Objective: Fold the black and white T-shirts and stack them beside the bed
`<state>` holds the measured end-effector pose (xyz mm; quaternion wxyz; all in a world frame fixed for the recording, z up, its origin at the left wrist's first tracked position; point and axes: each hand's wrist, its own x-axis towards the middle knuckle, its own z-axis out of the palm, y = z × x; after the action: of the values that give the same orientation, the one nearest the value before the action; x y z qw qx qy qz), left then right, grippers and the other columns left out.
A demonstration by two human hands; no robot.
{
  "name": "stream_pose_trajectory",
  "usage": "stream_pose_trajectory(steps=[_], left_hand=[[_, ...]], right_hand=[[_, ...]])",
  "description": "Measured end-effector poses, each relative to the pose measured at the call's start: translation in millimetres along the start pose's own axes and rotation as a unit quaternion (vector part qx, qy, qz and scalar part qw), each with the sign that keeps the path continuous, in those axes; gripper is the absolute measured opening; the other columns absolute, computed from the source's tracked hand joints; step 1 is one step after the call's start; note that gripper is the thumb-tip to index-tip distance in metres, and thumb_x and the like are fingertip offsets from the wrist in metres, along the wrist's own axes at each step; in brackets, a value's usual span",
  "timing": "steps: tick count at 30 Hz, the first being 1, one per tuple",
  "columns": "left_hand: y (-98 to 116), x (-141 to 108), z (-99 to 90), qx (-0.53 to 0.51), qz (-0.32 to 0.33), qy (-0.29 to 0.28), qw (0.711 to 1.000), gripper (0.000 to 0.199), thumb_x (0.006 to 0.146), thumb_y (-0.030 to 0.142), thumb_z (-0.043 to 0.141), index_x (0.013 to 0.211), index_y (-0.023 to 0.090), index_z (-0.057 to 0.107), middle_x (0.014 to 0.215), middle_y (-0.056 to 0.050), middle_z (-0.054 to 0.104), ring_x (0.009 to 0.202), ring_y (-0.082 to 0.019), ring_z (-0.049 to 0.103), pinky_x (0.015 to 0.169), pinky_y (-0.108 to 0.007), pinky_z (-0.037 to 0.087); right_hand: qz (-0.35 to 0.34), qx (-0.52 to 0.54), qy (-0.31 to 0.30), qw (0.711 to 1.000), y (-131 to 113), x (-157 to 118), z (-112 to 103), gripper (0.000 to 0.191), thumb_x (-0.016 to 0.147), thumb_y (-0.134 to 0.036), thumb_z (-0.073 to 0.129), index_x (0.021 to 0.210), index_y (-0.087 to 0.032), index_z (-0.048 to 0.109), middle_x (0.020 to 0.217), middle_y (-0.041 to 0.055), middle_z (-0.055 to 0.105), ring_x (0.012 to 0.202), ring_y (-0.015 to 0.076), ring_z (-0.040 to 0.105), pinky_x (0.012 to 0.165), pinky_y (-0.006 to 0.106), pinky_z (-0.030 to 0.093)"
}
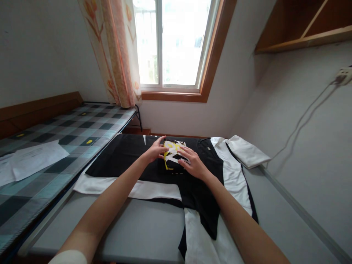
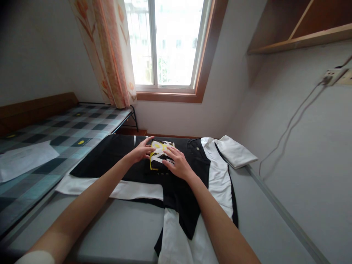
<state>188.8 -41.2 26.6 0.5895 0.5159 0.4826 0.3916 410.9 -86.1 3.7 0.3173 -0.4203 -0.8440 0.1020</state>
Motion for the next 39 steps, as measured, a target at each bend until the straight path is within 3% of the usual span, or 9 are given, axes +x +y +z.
stream_pose_trajectory(steps=[7,16,18,21,23,29,33,36,39], left_hand=[[-1.6,2.1,-25.3,0.054,-0.083,-0.04,0.994,0.083,0.069,0.011,0.065,0.144,0.03,0.034,0.094,-0.003,0.061,0.058,-0.008,0.057,0.048,-0.018,0.048],[-4.4,6.7,-33.8,0.159,-0.058,-0.053,0.984,0.074,0.072,0.019,0.066,0.141,0.028,0.04,0.097,-0.004,0.062,0.071,-0.015,0.063,0.056,-0.026,0.056],[-8.2,11.9,-35.6,0.245,-0.021,-0.004,0.969,0.072,0.071,0.023,0.069,0.139,0.023,0.045,0.1,-0.006,0.062,0.08,-0.019,0.065,0.066,-0.032,0.058],[-19.4,20.7,-34.8,0.375,0.128,0.087,0.914,0.061,0.076,0.031,0.068,0.133,0.016,0.053,0.12,-0.013,0.058,0.104,-0.025,0.062,0.092,-0.038,0.052],[-29.7,25.8,-32.4,0.422,0.21,0.092,0.877,0.051,0.084,0.034,0.059,0.132,0.017,0.055,0.131,-0.012,0.055,0.119,-0.025,0.055,0.105,-0.037,0.043],[-54.2,34.9,-32.4,0.487,0.217,0.069,0.843,0.04,0.096,0.032,0.036,0.124,0.021,0.063,0.13,-0.006,0.062,0.123,-0.022,0.053,0.107,-0.039,0.039],[-57.2,37.6,-36.7,0.48,0.237,0.079,0.841,0.039,0.095,0.031,0.037,0.123,0.02,0.063,0.126,-0.006,0.064,0.118,-0.022,0.056,0.104,-0.038,0.041],[-57.0,38.6,-37.0,0.477,0.236,0.088,0.842,0.038,0.094,0.03,0.04,0.122,0.019,0.063,0.123,-0.007,0.065,0.116,-0.022,0.057,0.104,-0.039,0.042],[-56.2,39.1,-35.8,0.453,0.232,0.103,0.855,0.037,0.09,0.029,0.046,0.121,0.017,0.062,0.123,-0.009,0.065,0.116,-0.023,0.057,0.104,-0.039,0.042]], right_hand=[[-0.062,-0.097,-0.093,0.989,-6.8,-5.8,11.5,0.061,0.088,-0.052,0.055,0.141,-0.021,0.049,0.153,0.0124,0.035,0.143,0.0291,0.026,0.114,0.051,0.025],[-0.077,-0.113,-0.109,0.985,-5.7,-8.0,9.9,0.061,0.09,-0.056,0.049,0.142,-0.025,0.047,0.153,0.0099,0.035,0.144,0.0277,0.024,0.114,0.049,0.024],[-0.074,-0.113,-0.117,0.984,-6.3,-8.0,10.3,0.061,0.091,-0.057,0.047,0.142,-0.025,0.047,0.153,0.0095,0.035,0.144,0.0279,0.024,0.115,0.049,0.023],[-0.066,-0.118,-0.124,0.983,-7.7,-8.2,11.6,0.062,0.091,-0.059,0.043,0.143,-0.024,0.047,0.154,0.0099,0.034,0.144,0.0278,0.023,0.115,0.049,0.021],[-0.062,-0.125,-0.126,0.982,-8.6,-8.8,12.7,0.063,0.091,-0.06,0.043,0.143,-0.024,0.046,0.154,0.0097,0.033,0.145,0.0279,0.022,0.116,0.049,0.019],[-0.056,-0.117,-0.132,0.983,-8.4,-10.8,16.9,0.067,0.089,-0.06,0.047,0.146,-0.025,0.042,0.156,0.0091,0.03,0.145,0.0286,0.02,0.116,0.05,0.016],[0.019,-0.076,-0.053,0.996,-8.8,-8.2,17.0,0.052,0.096,-0.048,0.039,0.139,-0.02,0.049,0.146,0.0105,0.047,0.136,0.0241,0.039,0.111,0.042,0.03],[0.169,-0.098,0.028,0.98,-11.6,-5.8,11.6,0.046,0.096,-0.045,0.037,0.127,-0.016,0.056,0.124,0.0149,0.062,0.114,0.0257,0.057,0.095,0.038,0.043],[0.314,-0.11,-0.024,0.943,-15.0,-4.7,3.6,0.048,0.094,-0.054,0.035,0.104,-0.017,0.064,0.1,0.0148,0.069,0.092,0.0288,0.065,0.079,0.039,0.047]])
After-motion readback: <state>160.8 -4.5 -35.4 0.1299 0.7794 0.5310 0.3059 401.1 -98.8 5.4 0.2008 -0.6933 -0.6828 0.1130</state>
